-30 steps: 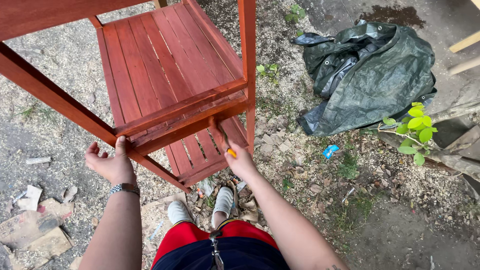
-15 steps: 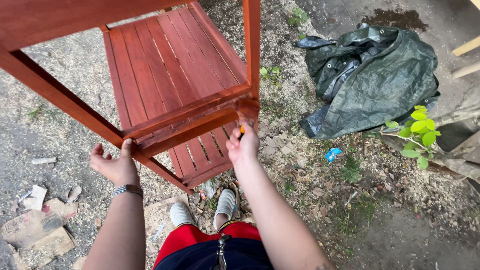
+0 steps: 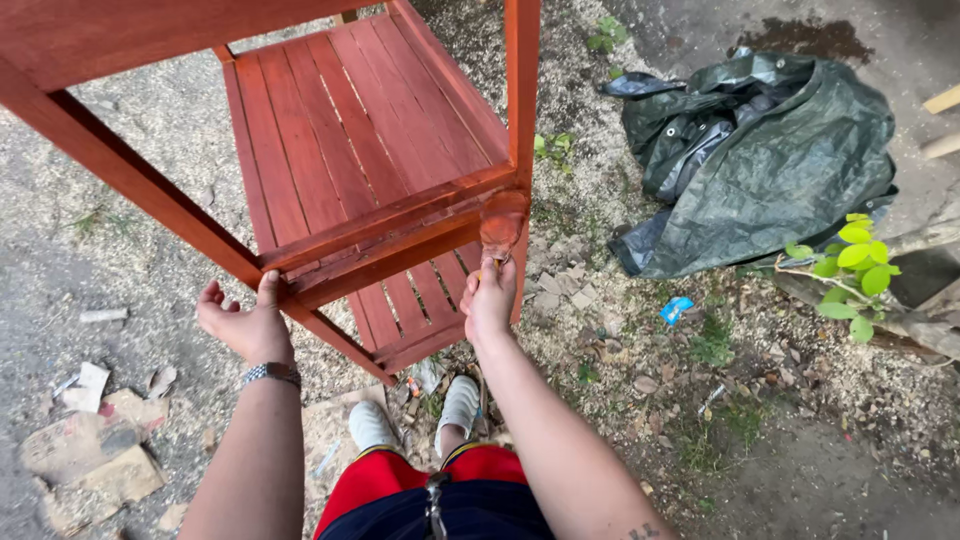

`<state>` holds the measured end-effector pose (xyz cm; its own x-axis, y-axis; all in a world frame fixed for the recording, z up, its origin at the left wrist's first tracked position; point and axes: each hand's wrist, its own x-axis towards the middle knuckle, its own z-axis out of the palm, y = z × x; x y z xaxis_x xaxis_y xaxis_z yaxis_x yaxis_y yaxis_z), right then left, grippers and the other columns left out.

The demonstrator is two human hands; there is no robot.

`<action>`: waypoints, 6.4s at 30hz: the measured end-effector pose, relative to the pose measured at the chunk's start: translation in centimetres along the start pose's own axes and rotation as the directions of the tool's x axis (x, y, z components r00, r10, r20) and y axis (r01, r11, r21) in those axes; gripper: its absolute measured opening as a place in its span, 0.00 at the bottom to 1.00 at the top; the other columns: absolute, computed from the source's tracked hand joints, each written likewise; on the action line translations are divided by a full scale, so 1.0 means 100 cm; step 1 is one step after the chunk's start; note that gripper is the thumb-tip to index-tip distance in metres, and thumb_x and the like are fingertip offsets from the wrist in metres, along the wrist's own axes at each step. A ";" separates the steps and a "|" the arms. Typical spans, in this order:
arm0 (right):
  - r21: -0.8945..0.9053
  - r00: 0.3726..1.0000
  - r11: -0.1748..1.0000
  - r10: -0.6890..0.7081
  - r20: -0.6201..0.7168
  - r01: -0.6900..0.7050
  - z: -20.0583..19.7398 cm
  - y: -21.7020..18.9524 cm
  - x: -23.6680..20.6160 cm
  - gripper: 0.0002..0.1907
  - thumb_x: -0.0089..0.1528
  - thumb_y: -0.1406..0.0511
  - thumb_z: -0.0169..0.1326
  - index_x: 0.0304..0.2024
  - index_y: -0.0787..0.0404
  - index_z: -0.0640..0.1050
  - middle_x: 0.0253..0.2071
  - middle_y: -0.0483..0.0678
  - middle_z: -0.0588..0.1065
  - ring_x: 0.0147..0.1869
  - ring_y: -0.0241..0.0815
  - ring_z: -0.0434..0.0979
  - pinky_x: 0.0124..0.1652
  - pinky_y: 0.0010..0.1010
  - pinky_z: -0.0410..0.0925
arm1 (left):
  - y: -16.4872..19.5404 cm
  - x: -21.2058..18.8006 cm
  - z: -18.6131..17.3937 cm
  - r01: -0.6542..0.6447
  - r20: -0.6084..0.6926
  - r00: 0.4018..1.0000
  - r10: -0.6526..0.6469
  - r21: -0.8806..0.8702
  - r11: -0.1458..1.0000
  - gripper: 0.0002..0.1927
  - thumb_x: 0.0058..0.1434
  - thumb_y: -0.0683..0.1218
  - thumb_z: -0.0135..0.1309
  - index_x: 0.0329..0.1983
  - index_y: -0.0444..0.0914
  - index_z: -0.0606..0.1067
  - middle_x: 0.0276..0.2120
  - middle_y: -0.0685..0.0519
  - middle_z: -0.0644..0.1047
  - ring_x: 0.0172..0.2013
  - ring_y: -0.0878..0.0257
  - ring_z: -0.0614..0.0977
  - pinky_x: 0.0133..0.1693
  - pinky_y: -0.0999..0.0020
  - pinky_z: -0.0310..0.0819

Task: The person applies reddish-brown wood stain to a slatted wooden shelf unit standing on the ground outdoors. They hold the unit steady with one hand while brushing stain onto the frame and shelf boards with a brush, periodically pouring more stain from a bottle into a container and continuing to coat the surfaces.

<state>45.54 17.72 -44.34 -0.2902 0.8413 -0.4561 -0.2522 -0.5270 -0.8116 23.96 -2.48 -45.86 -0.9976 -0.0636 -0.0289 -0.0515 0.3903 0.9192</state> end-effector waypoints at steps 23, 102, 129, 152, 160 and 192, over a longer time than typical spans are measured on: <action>0.212 0.995 0.972 0.090 0.047 -0.098 -0.004 -0.023 0.026 0.03 0.72 0.61 0.42 0.43 0.51 0.66 0.20 0.39 0.65 0.14 0.29 0.54 0.14 0.24 0.49 | -0.003 -0.001 0.000 -0.053 0.020 0.998 0.053 0.008 0.999 0.41 0.55 0.52 0.78 0.64 0.39 0.66 0.60 0.48 0.64 0.53 0.58 0.71 0.58 0.60 0.71; 0.514 0.880 0.717 0.344 0.327 -0.471 -0.060 -0.007 0.015 0.14 0.72 0.58 0.34 0.44 0.58 0.69 0.27 0.40 0.68 0.18 0.28 0.58 0.18 0.21 0.53 | -0.015 0.004 0.000 -0.029 0.033 0.999 0.031 -0.045 0.999 0.41 0.56 0.49 0.77 0.66 0.40 0.64 0.61 0.50 0.65 0.55 0.56 0.72 0.58 0.58 0.72; -0.676 0.902 0.692 0.084 0.423 0.253 -0.079 0.037 0.026 0.32 0.64 0.69 0.55 0.70 0.57 0.65 0.68 0.50 0.70 0.68 0.47 0.72 0.62 0.34 0.66 | -0.007 -0.002 -0.004 -0.095 0.018 0.995 0.095 -0.017 0.995 0.39 0.58 0.49 0.77 0.65 0.39 0.65 0.61 0.49 0.65 0.54 0.58 0.73 0.58 0.58 0.71; -0.796 0.930 0.585 0.183 0.318 0.157 -0.070 0.041 -0.007 0.34 0.66 0.72 0.50 0.75 0.51 0.60 0.74 0.49 0.62 0.62 0.39 0.72 0.54 0.26 0.70 | -0.008 0.000 -0.004 -0.065 0.009 0.998 0.065 -0.020 0.998 0.39 0.57 0.48 0.77 0.65 0.40 0.65 0.60 0.51 0.65 0.53 0.59 0.72 0.57 0.61 0.72; -0.590 0.997 0.804 -0.030 0.077 0.070 -0.129 -0.049 0.072 0.33 0.68 0.70 0.51 0.75 0.46 0.63 0.63 0.51 0.75 0.30 0.27 0.67 0.25 0.19 0.62 | -0.010 -0.001 -0.005 -0.076 0.005 0.997 0.076 -0.044 0.996 0.39 0.59 0.48 0.77 0.66 0.40 0.65 0.60 0.50 0.65 0.54 0.59 0.72 0.58 0.60 0.71; -0.534 0.993 0.839 -0.067 0.093 0.106 -0.072 -0.094 0.045 0.34 0.73 0.70 0.48 0.81 0.50 0.59 0.65 0.73 0.55 0.63 0.70 0.47 0.51 0.47 0.47 | -0.006 -0.001 -0.005 -0.067 -0.007 0.998 0.067 -0.007 0.998 0.38 0.58 0.48 0.77 0.64 0.39 0.65 0.59 0.50 0.66 0.53 0.59 0.72 0.58 0.61 0.73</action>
<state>53.26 27.31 -41.37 -0.3578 0.8596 -0.3649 0.2505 -0.2881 -0.9243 24.12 -3.18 -46.23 -0.9984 -0.0439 0.0355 0.0157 0.3872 0.9219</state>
